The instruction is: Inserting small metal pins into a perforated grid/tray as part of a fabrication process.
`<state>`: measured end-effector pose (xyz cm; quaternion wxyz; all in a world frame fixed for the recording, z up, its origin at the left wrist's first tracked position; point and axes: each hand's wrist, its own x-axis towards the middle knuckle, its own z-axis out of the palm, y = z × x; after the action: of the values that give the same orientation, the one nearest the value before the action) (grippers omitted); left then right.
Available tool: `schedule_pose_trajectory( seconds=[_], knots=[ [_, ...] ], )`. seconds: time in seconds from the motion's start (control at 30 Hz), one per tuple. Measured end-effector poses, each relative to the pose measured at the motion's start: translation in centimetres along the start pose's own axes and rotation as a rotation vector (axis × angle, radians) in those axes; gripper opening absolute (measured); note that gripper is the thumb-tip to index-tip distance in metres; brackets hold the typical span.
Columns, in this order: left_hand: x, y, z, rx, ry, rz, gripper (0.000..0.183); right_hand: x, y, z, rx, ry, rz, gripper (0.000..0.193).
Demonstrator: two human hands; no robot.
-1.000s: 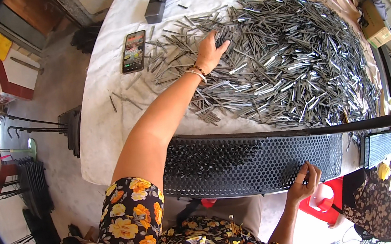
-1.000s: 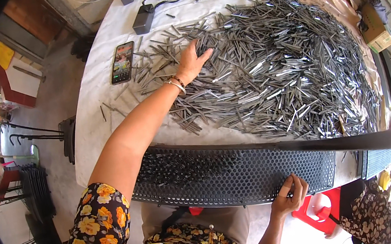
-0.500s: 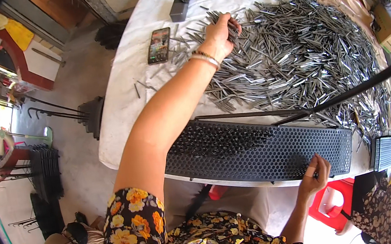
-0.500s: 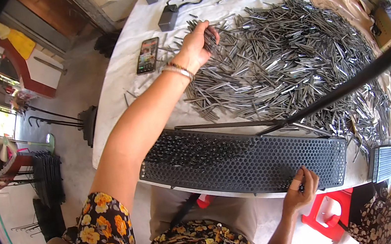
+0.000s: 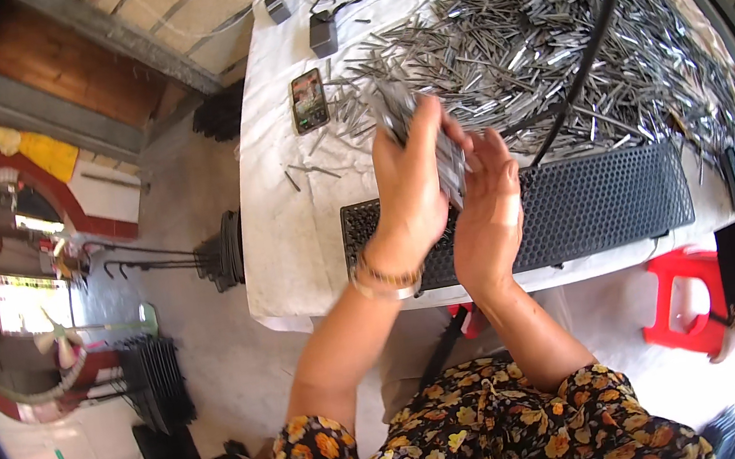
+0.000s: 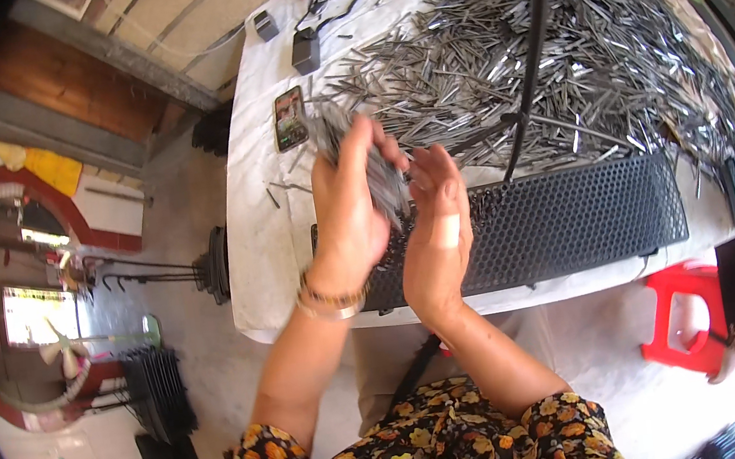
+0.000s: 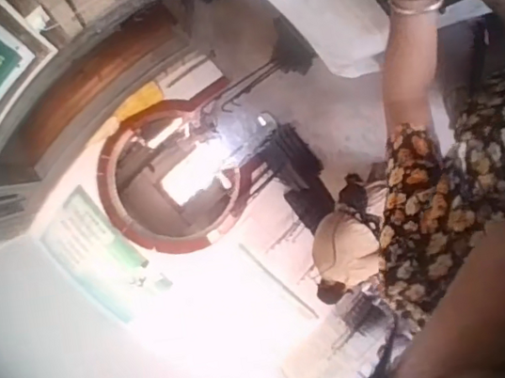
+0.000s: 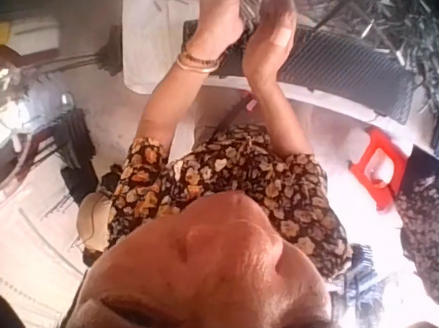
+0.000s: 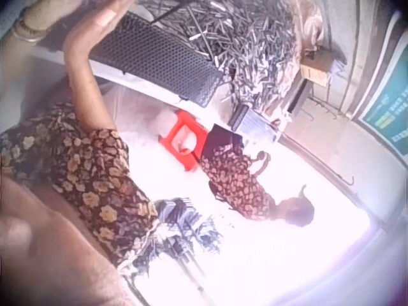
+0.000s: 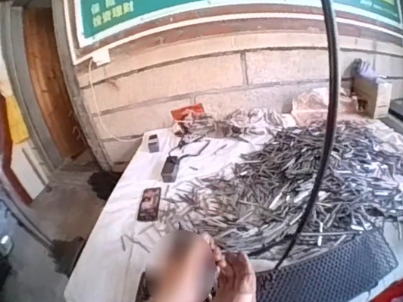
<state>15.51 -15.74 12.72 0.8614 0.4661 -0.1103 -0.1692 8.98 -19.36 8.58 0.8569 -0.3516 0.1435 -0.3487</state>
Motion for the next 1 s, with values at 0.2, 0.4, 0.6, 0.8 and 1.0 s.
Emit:
schedule_pose_trajectory(
  seconds=[0.2,0.4,0.6,0.8,1.0],
  knots=[
    [-7.3,-2.5,-2.0,0.232,0.099,0.121,0.019,-2.4,0.8,-1.0,0.139,-0.048,0.354,0.051],
    [-10.7,-3.3,-3.0,0.401,0.047,0.215,0.028,-5.2,0.3,-2.1,0.152,-0.078,0.377,0.050],
    [-12.4,-5.4,-3.7,0.463,0.105,0.243,0.015,-7.0,0.5,-3.5,0.021,-0.018,0.416,0.048],
    [-13.0,-6.1,-3.5,0.052,0.144,-0.209,0.014,-8.0,-0.1,-5.8,-0.066,0.019,0.495,0.052],
    [-14.8,-4.7,-5.7,-0.087,-0.197,-0.681,0.015,-5.2,-2.4,-9.0,-0.310,-0.303,0.732,0.073]
  ],
)
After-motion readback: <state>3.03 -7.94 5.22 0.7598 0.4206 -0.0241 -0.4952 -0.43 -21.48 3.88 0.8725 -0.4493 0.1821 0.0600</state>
